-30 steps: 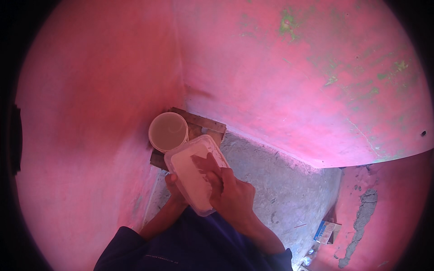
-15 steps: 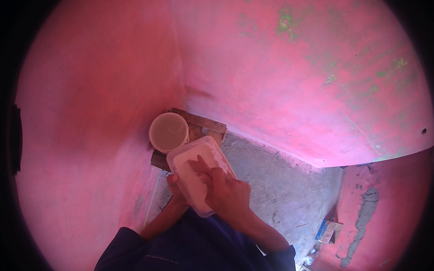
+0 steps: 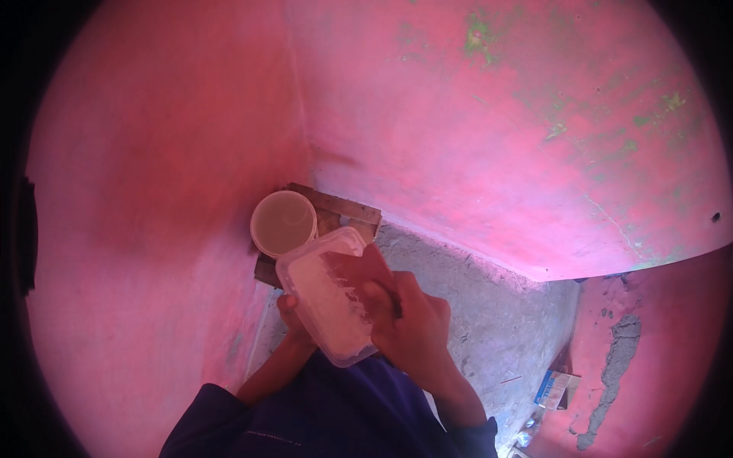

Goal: The person mixes a white paste in a plastic container using a trowel, then applies the paste to a pink wall. The person repeatedly scoops and spreads the material, then smooths it onto the wall surface.

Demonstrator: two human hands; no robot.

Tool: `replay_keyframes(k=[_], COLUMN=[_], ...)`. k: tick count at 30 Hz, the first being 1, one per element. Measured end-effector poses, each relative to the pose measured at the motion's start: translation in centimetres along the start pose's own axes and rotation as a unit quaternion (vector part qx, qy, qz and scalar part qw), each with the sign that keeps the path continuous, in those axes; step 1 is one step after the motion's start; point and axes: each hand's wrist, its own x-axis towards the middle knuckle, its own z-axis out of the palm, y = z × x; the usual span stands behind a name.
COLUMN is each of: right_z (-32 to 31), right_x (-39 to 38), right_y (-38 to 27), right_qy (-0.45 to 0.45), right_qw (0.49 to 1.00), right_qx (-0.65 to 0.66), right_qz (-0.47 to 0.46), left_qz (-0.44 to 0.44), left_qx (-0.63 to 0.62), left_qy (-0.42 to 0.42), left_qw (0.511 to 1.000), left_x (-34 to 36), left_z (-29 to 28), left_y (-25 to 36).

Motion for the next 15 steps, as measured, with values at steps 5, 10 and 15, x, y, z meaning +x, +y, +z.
replay_keyframes(k=[5, 10, 15], right_z=[1.6, 1.1, 1.7], right_x=[0.0, -0.4, -1.2], right_y=[1.2, 0.0, 0.0], right_qy=[-0.036, -0.019, -0.026], right_qw=[0.999, 0.999, 0.997], right_qx=[-0.008, -0.051, -0.059], right_qz=[0.037, 0.004, -0.039], left_qz=[-0.008, -0.020, -0.012], left_qx=[0.004, 0.003, 0.000], left_qy=[-0.009, 0.007, 0.007], left_qw=[1.000, 1.000, 1.000], left_x=[-0.1, -0.8, -0.6], left_z=[-0.3, -1.1, -1.0], left_y=[0.0, -0.2, -0.1])
